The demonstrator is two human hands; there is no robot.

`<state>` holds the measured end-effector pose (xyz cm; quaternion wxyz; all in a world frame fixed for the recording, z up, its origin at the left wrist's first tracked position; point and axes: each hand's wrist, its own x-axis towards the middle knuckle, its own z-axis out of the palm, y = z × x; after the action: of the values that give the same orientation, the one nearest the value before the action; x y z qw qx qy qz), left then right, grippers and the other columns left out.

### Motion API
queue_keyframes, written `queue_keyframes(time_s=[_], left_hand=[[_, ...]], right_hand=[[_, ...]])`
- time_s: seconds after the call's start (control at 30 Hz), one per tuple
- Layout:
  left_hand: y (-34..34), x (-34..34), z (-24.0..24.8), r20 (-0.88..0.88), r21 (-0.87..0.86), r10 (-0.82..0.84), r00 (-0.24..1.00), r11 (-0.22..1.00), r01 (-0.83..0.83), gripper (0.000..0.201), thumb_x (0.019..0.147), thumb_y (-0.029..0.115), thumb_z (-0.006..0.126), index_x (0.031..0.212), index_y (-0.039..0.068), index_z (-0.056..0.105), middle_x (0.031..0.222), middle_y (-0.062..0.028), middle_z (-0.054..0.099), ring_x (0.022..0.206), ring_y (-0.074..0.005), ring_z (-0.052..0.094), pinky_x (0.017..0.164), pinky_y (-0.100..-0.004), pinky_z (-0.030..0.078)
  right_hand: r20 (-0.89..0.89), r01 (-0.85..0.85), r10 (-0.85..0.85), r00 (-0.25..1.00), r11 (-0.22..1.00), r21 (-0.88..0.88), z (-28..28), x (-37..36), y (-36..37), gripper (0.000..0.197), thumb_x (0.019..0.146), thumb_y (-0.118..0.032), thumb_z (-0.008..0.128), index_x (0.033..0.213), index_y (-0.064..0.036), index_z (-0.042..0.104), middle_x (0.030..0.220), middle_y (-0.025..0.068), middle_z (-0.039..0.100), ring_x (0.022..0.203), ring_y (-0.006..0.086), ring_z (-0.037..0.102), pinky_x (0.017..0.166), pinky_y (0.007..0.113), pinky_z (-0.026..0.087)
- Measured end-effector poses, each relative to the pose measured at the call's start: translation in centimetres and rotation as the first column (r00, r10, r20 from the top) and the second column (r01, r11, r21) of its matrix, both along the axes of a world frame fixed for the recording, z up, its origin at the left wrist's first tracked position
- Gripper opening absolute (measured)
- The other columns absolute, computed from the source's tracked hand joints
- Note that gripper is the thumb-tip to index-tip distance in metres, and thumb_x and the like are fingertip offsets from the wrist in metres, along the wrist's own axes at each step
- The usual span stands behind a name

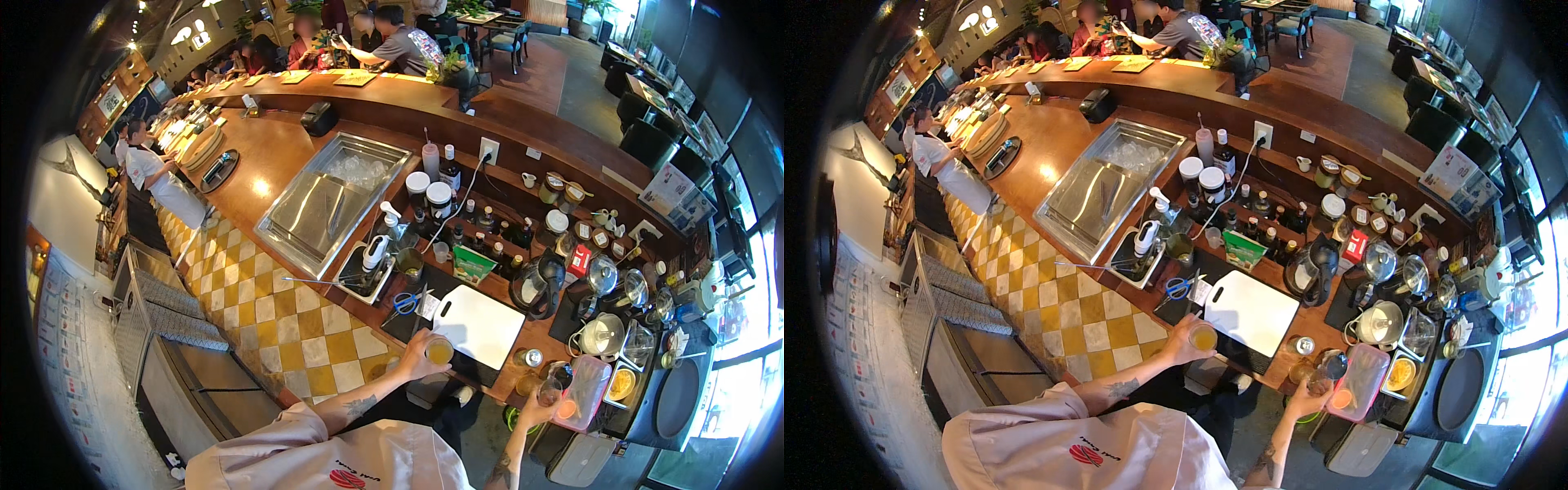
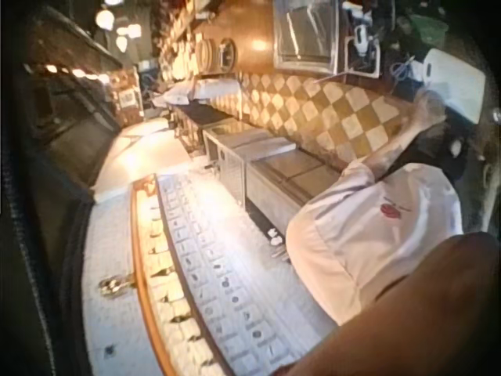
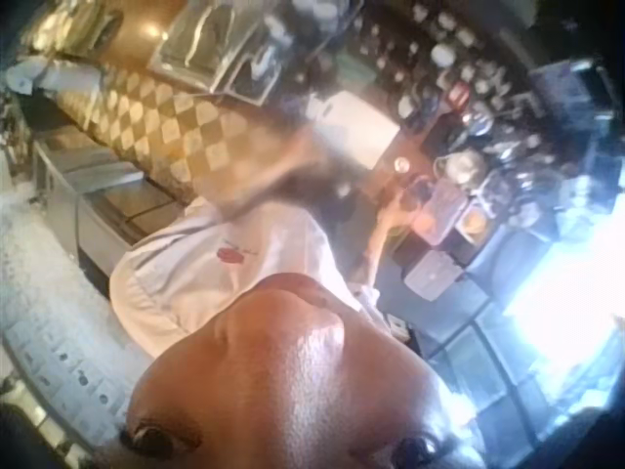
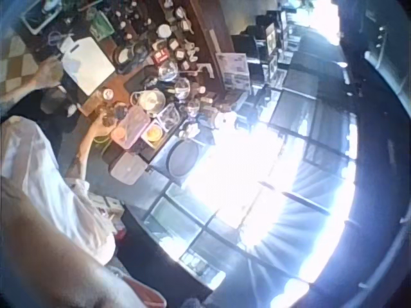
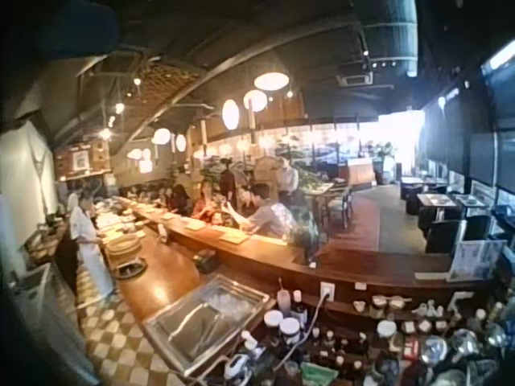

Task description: The person rinses glasses at a sink, fills them with ice using tongs, and pours liquid from a container and a can into the glasses.

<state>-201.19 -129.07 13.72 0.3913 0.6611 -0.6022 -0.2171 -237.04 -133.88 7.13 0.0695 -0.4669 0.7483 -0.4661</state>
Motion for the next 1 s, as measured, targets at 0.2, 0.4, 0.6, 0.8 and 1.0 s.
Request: queue_keyframes(time_s=[0.2, 0.4, 0.6, 0.8, 1.0], left_hand=[[1.2, 4.2, 1.9, -0.082, 0.001, -0.122, 0.989, 0.992, 0.123, 0.06, 0.063, 0.033, 0.096, 0.114, 0.012, 0.07, 0.107, -0.0122, 0.062, 0.105, -0.0344, 0.061, 0.096, -0.0455, 0.05], [2.9, 9.1, 5.0, -0.057, 0.005, -0.149, 0.987, 0.989, 0.15, 0.059, 0.064, 0.035, 0.095, 0.113, 0.014, 0.069, 0.11, -0.0131, 0.061, 0.112, -0.0345, 0.059, 0.097, -0.0467, 0.049], [5.8, 14.0, 13.6, -0.125, -0.089, -0.03, 0.992, 0.996, 0.019, 0.054, 0.062, 0.034, 0.095, 0.105, 0.011, 0.072, 0.109, -0.0128, 0.066, 0.103, -0.0325, 0.061, 0.092, -0.0437, 0.05], [7.9, 21.3, 21.5, -0.036, -0.178, 0.191, 0.981, 0.965, -0.195, 0.054, 0.06, 0.029, 0.096, 0.105, 0.008, 0.072, 0.102, -0.0084, 0.063, 0.096, -0.0268, 0.062, 0.088, -0.0406, 0.05], [8.2, 32.9, 23.9, -0.078, -0.233, 0.326, 0.942, 0.913, -0.335, 0.053, 0.06, 0.023, 0.096, 0.103, 0.003, 0.072, 0.103, -0.0093, 0.066, 0.097, -0.0239, 0.063, 0.09, -0.0368, 0.051]], right_hand=[[-0.008, 0.123, -0.123, 0.992, 0.992, -0.039, -1.7, 1.4, 1.9, 0.074, 0.074, -0.02, 0.096, 0.133, 0.0037, 0.059, 0.125, 0.0221, 0.066, 0.111, 0.0388, 0.065, 0.096, 0.049, 0.053], [0.041, 0.127, -0.133, 0.99, 0.984, 0.127, -5.0, 9.2, 13.7, 0.044, 0.089, -0.019, 0.086, 0.124, 0.0014, 0.067, 0.117, 0.0177, 0.069, 0.095, 0.0261, 0.068, 0.072, 0.034, 0.056], [0.486, -0.308, 0.221, 0.845, 0.946, 0.106, 6.1, 19.1, 9.7, 0.019, 0.098, -0.009, 0.075, 0.111, 0.0028, 0.069, 0.088, 0.0027, 0.067, 0.067, 0.0081, 0.059, 0.06, 0.024, 0.051], [0.243, -0.64, 0.646, 0.724, 0.76, -0.112, 13.7, 27.2, -3.3, 0.013, 0.098, -0.006, 0.073, 0.107, 0.0029, 0.071, 0.087, 0.0046, 0.07, 0.069, 0.0076, 0.063, 0.06, 0.022, 0.048], [0.304, -0.889, 0.864, 0.401, 0.447, -0.101, 22.3, 45.7, -10.8, 0.016, 0.098, -0.012, 0.074, 0.109, 0.0007, 0.075, 0.091, 0.005, 0.076, 0.074, 0.0095, 0.068, 0.065, 0.027, 0.054]])
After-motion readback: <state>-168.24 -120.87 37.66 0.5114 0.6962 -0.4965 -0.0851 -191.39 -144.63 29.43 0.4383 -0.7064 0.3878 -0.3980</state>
